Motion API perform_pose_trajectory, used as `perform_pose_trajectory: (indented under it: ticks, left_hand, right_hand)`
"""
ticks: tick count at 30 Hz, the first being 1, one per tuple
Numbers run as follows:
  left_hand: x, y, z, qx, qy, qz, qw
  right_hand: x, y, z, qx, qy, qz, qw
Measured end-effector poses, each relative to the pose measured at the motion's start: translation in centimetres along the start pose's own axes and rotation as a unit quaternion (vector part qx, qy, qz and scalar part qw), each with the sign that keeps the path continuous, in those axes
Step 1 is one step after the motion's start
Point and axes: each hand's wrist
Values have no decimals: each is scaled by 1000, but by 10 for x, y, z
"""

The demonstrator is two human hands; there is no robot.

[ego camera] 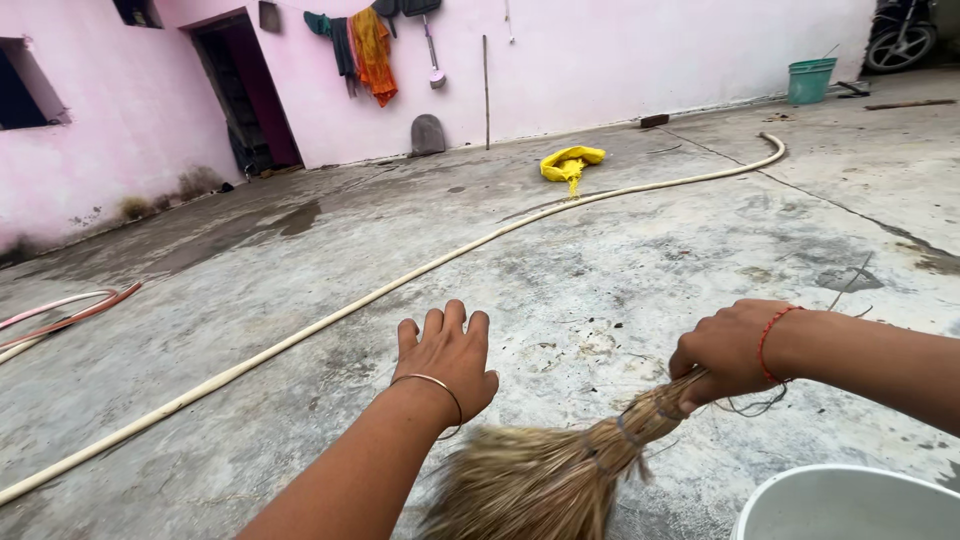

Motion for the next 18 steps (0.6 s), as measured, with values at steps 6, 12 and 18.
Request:
perform_pose_trajectory:
  ticks: [6, 12, 18]
  left_hand:
    - [8, -18, -11, -10, 22, -29, 999]
    - [21, -14, -21, -48, -14, -49, 998]
    - [34, 9, -30, -60, -47, -79, 994]
  right_hand:
    - [17, -61, -30, -60, -62, -183, 979]
    - [23, -6, 2, 73, -201, -193, 958]
    - [36, 90, 7, 71, -171, -18, 983]
Point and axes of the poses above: each hand's wrist, its own x-axis towards the middle knuckle, its own z-axis out of the back of the hand, y = z × x, and after that the axes turned 12 degrees about z, right-handed
